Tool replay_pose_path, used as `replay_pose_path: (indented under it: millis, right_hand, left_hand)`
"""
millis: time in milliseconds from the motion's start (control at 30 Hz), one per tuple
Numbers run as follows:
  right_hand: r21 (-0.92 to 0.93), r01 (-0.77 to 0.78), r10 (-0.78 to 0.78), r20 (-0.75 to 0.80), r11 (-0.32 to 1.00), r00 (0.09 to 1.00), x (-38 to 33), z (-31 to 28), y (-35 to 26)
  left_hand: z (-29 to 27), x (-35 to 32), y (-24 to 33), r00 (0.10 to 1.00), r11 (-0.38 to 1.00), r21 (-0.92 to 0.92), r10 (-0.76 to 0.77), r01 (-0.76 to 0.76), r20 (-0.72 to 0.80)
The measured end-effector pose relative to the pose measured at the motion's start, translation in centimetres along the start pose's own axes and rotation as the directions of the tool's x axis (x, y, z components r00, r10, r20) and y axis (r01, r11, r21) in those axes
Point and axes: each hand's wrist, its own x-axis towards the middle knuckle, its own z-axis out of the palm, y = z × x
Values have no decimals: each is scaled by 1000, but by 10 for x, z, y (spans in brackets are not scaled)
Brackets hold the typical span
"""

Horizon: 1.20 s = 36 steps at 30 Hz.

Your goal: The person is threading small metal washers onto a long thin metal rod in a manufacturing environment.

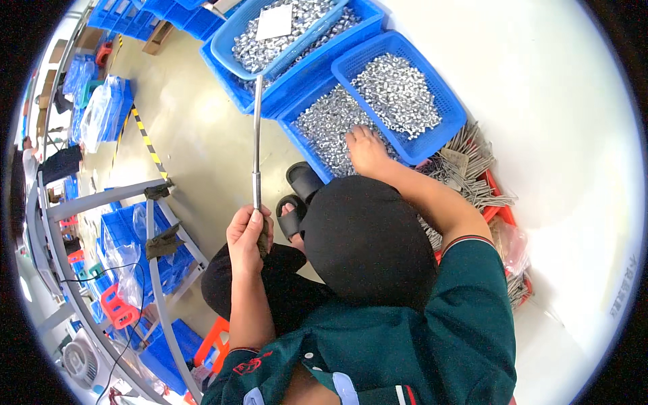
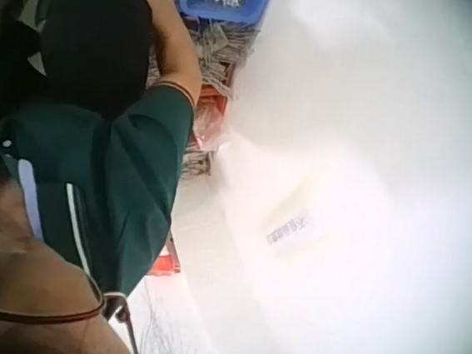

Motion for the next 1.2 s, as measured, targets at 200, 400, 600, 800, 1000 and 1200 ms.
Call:
replay_pose_path:
  millis: [200,400,600,800,1000,1200]
  right_hand:
    - [-77,30,-42,-153,997,987,30,15,1]
    - [-19,79,-80,-116,997,990,28,31,-14]
    - [-70,322,-326,-60,944,944,20,49,-14]
    - [96,93,-84,-94,991,992,27,51,-10]
    - [805,-509,186,574,-304,798,60,28,12]
    - [432,-290,24,589,-854,808,64,24,15]
  left_hand:
    - [1,6,0,1000,999,-24,-22,22,4]
    - [-1,8,2,999,998,-54,-34,37,42]
    - [-3,7,0,997,999,-32,-12,15,74]
    - [2,3,3,999,998,-56,-16,19,48]
    - [-1,1,1,997,998,-57,-37,41,67]
    - [1,2,4,987,985,-117,-116,128,109]
